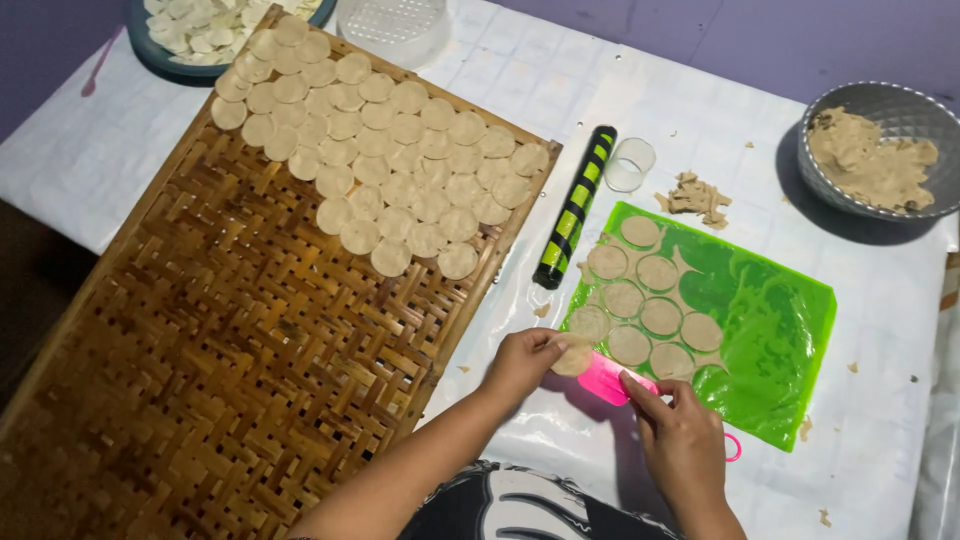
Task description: Transfer round pieces of dough from a cutting mat to a drying tray using a small spatula.
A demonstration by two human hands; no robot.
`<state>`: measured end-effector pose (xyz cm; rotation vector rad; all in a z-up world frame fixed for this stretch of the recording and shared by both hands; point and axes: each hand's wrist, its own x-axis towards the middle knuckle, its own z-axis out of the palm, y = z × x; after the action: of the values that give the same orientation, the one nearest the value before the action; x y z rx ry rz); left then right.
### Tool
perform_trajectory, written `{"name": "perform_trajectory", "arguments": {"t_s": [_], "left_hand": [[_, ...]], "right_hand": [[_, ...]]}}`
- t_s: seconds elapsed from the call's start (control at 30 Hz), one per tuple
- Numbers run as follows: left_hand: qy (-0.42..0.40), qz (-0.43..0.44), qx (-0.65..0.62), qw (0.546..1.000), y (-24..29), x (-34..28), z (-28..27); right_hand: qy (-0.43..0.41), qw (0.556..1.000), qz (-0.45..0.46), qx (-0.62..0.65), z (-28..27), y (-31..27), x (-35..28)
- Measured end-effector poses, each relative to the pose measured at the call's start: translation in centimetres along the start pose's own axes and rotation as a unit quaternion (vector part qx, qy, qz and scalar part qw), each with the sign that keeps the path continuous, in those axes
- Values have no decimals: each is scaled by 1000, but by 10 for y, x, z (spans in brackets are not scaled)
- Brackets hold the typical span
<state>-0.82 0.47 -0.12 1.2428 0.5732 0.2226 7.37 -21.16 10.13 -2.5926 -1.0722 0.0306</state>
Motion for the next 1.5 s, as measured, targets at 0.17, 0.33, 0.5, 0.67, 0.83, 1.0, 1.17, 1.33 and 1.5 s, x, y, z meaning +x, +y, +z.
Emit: {"name": "perform_trajectory", "arguments": {"t_s": [0.17,0.33,0.5,0.67,0.83,1.0,1.17,1.33,1.5], "left_hand": [[93,-30,150,984,72,-17,-26],[178,-37,282,942,100,-18,-85],[287,94,382,874,92,-8,-130],[321,56,361,874,97,-8,-132],[352,97,355,860,85,2,-138],[366,120,412,826,93,-1,-136],[369,108,430,817,95,-3,-139],[356,108,443,815,92,-8,-142],[334,214,415,818,77,-11,-123]], "right_hand": [[3,999,24,29,4,1,-1],[-13,998,54,24,12,17,-4],[-21,996,73,40,15,20,-6],[2,996,66,62,12,17,-4],[11,995,71,75,14,18,-6],[11,992,85,95,13,19,-8],[31,983,112,141,14,32,-12],[89,973,156,144,6,83,-20],[120,940,317,-19,-17,118,-24]]}}
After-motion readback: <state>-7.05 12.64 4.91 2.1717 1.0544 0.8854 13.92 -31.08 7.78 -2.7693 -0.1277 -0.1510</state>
